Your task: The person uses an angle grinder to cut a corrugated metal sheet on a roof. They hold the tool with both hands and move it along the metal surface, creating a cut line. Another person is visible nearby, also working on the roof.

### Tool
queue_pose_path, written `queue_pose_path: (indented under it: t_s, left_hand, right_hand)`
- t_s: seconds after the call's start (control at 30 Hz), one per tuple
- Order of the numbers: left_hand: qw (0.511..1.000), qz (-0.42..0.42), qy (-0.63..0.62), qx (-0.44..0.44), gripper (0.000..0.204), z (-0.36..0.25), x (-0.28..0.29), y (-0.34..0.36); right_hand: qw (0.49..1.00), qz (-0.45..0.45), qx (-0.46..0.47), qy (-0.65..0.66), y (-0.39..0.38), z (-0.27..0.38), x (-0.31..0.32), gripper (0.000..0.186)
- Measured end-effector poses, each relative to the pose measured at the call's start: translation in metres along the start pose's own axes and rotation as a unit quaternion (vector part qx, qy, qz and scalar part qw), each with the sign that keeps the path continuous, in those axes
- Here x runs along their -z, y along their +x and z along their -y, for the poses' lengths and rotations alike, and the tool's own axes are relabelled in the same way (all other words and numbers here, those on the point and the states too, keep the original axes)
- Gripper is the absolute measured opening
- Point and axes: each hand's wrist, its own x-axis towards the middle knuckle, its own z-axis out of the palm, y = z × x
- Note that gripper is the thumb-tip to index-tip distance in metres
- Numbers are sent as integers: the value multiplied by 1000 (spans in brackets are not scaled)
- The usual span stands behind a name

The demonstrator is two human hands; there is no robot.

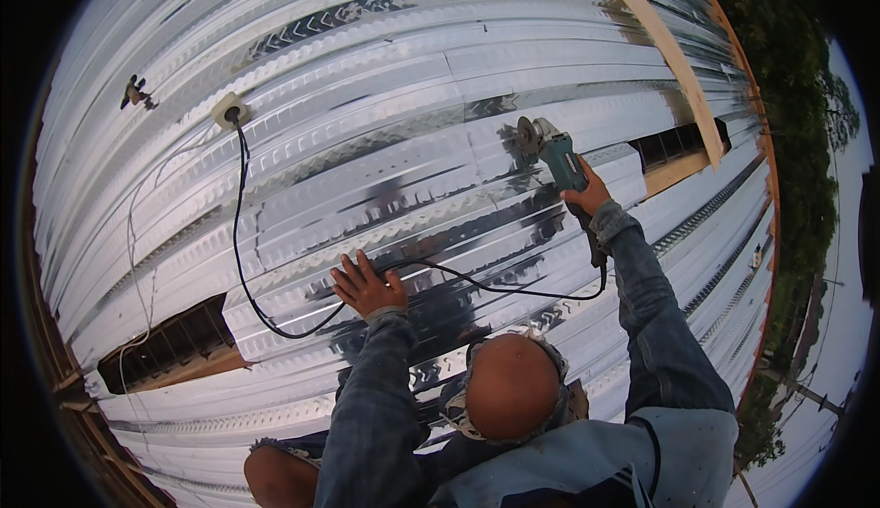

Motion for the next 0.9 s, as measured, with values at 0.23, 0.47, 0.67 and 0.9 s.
queue_pose_path:
  t_s: [0.23,0.47,0.67,0.9]
  left_hand:
    - [1000,6,-1,3,70,1,-1,0]
    - [1000,13,-4,10,71,1,-1,0]
    - [1000,7,-8,14,69,1,-2,0]
    - [1000,-16,-7,4,69,2,-4,0]
  right_hand:
    - [1000,7,8,-1,-3,-1,1,98]
    - [999,6,5,-47,-6,-6,-5,98]
    - [1000,9,-16,-22,0,-6,-8,98]
    - [999,-23,4,-30,5,-7,-15,99]
